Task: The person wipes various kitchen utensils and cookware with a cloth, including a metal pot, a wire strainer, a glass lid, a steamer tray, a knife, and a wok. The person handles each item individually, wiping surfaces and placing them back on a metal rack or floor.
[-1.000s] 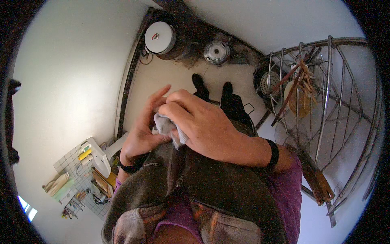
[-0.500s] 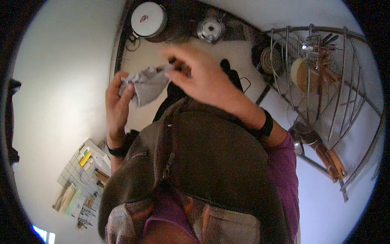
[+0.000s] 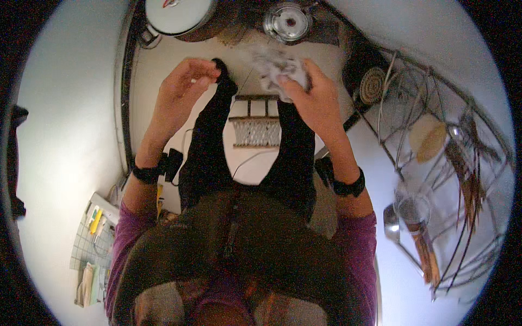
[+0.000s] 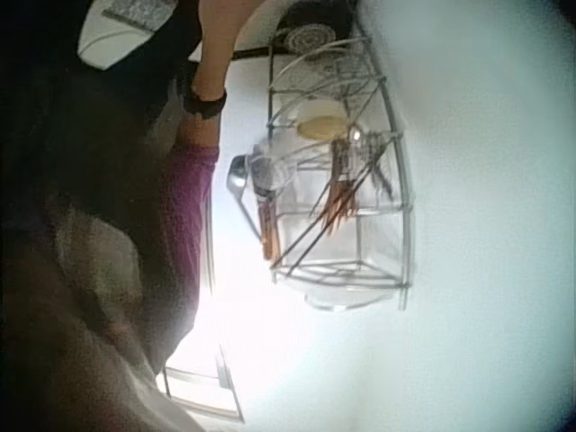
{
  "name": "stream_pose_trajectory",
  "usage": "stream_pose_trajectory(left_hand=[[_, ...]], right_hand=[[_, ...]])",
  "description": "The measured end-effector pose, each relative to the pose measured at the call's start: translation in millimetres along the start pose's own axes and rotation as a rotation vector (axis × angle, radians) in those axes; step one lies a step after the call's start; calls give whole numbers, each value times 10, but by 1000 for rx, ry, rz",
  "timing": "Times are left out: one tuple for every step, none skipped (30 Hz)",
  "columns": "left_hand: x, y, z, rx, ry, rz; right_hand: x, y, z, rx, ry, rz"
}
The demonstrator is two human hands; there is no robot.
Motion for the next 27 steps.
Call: stream_pose_trajectory(left_hand=[[128, -257, 12, 6, -8, -45], [236, -520, 53, 10, -21, -91], [351, -775, 94, 16, -40, -135], [483, -1031, 186, -2, -40, -101], [601, -1280, 268, 42, -82, -150], [727, -1506, 333, 99, -121, -168], [877, -1746, 410, 157, -152, -191], [1013, -1957, 486, 179, -178, -169], [1139, -2169, 565, 200, -211, -168], [1252, -2378, 629, 177, -259, -190], [1349, -2569, 681, 192, -287, -171], [1420, -2734, 721, 199, -312, -153], [1494, -2873, 750, 199, -332, -127], [1570, -3013, 767, 201, -373, -160], [1646, -3116, 772, 174, -383, -149], [1695, -3197, 783, 144, -388, -140], [1742, -3262, 789, 141, -406, -183], [1779, -3293, 773, 110, -397, -184], [1808, -3304, 758, 72, -369, -132], [1820, -3302, 754, 30, -346, -114], [1799, -3290, 746, -15, -328, -103], [1759, -3265, 732, -127, -337, -111], [1697, -3238, 727, -100, -319, -120], [1641, -3208, 718, -76, -298, -93], [1554, -3181, 708, -45, -282, -109], [1434, -3158, 714, -78, -283, -95], [1344, -3145, 721, -105, -270, -94]], right_hand=[[138, 303, -3, -104, 74, 142], [262, 587, -37, -26, 47, 150], [346, 855, -66, 28, 35, 244], [424, 1117, -97, 83, 14, 304], [515, 1370, -96, 58, 29, 309], [622, 1613, -57, 38, 48, 274], [761, 1869, -21, 4, 67, 226], [878, 2111, 41, 61, 127, 269], [1071, 2356, 83, 29, 162, 229], [1199, 2579, 127, 7, 182, 187], [1296, 2785, 180, -23, 209, 180], [1433, 2979, 230, -163, 277, 219], [1566, 3140, 258, -119, 246, 178], [1714, 3297, 286, -82, 228, 169], [1871, 3421, 286, -49, 215, 154], [2032, 3523, 274, -151, 221, 79], [2200, 3619, 279, -247, 227, 3], [2377, 3686, 285, -348, 240, -91], [2576, 3751, 316, -384, 289, -150], [2776, 3811, 390, -427, 334, -221], [2917, 3863, 484, -466, 373, -294], [3008, 3928, 591, -488, 403, -349], [3117, 3972, 709, -501, 432, -424], [3245, 3997, 821, -503, 478, -474], [3306, 4046, 928, -512, 447, -497], [3317, 4119, 1026, -517, 417, -471], [3349, 4161, 1074, -522, 377, -446]])
Point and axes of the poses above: each hand's wrist, its own x-axis towards the middle knuckle, its own z-axis out of the palm, y = z × x, the point moved 1 cm from there along x, towards the middle knuckle, and after that the axes turned 2 degrees about -z, right-handed, at the moved point
